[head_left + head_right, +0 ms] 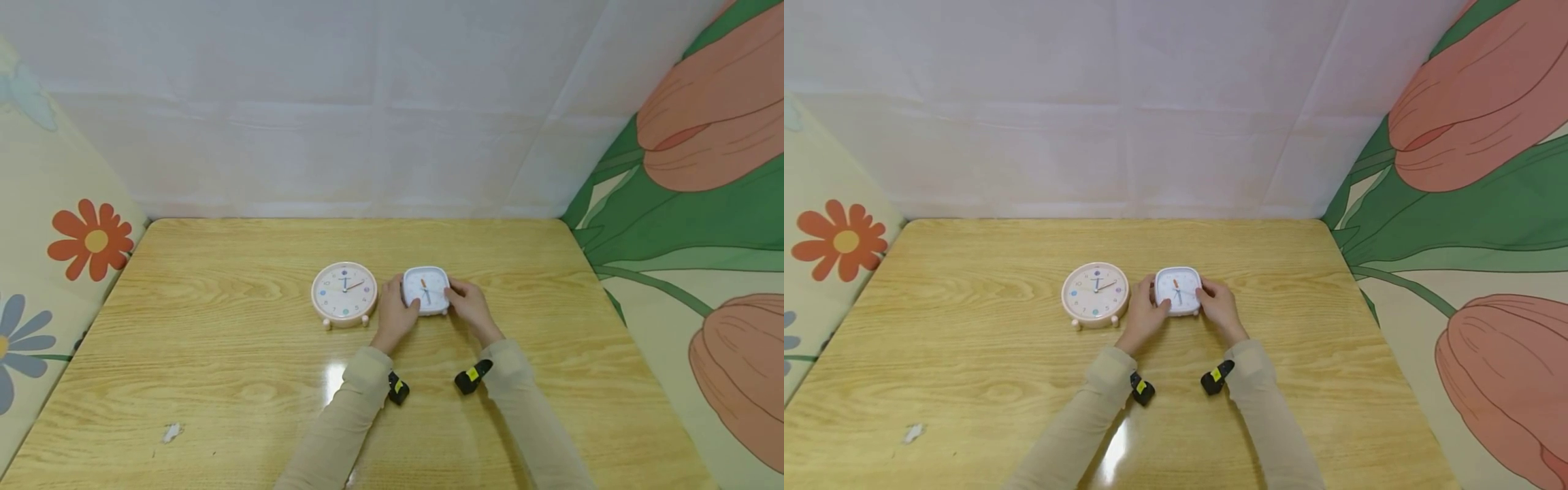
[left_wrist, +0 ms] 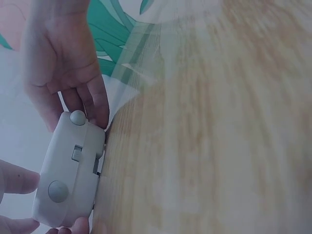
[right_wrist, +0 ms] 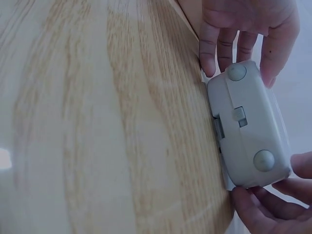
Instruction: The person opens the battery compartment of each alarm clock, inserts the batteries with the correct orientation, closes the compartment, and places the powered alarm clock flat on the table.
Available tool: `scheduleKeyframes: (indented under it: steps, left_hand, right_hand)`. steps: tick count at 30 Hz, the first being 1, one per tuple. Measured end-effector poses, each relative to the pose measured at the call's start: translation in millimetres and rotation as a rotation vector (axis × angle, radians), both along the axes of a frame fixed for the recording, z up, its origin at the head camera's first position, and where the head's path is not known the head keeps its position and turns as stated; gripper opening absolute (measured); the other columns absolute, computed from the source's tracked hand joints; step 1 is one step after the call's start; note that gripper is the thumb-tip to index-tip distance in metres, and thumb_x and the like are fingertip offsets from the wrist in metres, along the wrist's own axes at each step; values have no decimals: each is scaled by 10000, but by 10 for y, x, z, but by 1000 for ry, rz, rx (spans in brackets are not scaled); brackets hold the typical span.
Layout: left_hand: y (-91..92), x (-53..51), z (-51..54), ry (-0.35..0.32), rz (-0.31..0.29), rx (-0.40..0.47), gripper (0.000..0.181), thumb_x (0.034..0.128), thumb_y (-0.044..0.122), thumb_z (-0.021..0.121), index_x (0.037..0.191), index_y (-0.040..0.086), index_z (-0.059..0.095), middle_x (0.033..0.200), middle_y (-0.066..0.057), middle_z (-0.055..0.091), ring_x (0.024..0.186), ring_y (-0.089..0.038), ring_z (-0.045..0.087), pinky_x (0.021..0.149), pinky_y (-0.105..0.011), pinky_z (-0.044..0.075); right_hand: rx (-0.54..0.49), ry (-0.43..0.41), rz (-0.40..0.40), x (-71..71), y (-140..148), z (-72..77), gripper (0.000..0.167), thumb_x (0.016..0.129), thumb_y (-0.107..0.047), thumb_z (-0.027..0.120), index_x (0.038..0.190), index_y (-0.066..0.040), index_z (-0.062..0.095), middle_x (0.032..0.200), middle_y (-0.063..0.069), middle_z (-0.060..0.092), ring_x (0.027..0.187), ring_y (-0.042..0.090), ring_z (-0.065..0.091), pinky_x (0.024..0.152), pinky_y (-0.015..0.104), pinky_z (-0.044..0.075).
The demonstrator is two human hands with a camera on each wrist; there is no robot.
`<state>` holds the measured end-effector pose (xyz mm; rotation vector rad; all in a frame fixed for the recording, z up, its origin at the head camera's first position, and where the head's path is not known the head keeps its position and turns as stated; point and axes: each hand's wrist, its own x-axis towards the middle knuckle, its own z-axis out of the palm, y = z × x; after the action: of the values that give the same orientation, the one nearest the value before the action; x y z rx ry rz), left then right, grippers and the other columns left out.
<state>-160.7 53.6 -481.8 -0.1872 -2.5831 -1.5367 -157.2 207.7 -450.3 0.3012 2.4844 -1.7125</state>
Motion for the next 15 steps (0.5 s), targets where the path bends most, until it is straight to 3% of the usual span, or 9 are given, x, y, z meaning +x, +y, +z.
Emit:
scheduleKeyframes:
  steps: [5,11,15]
  left_hand:
    - [-1,-3,15,-16,4,6,553,757,75,630,1257,-72,444,1146,-239,498,1052,-334,476,932,-415,395]
    - [-10,-3,28,-26,10,31,543,757,65,632,1250,-71,450,1136,-236,499,1033,-324,481,912,-411,408]
    - [-15,1,19,-12,14,40,539,752,63,633,1242,-75,455,1128,-237,500,1029,-325,474,908,-414,403]
  right_hand:
    - [-23,-11,0,9,-5,22,387,930,-50,463,1302,53,439,1296,224,469,1017,242,508,727,209,474]
    - [6,-18,6,10,-11,46,383,934,-60,469,1302,42,443,1320,209,449,1145,277,456,907,339,440]
    - [38,-3,15,23,-12,50,379,934,-67,473,1296,44,453,1269,225,482,1091,292,486,867,354,466]
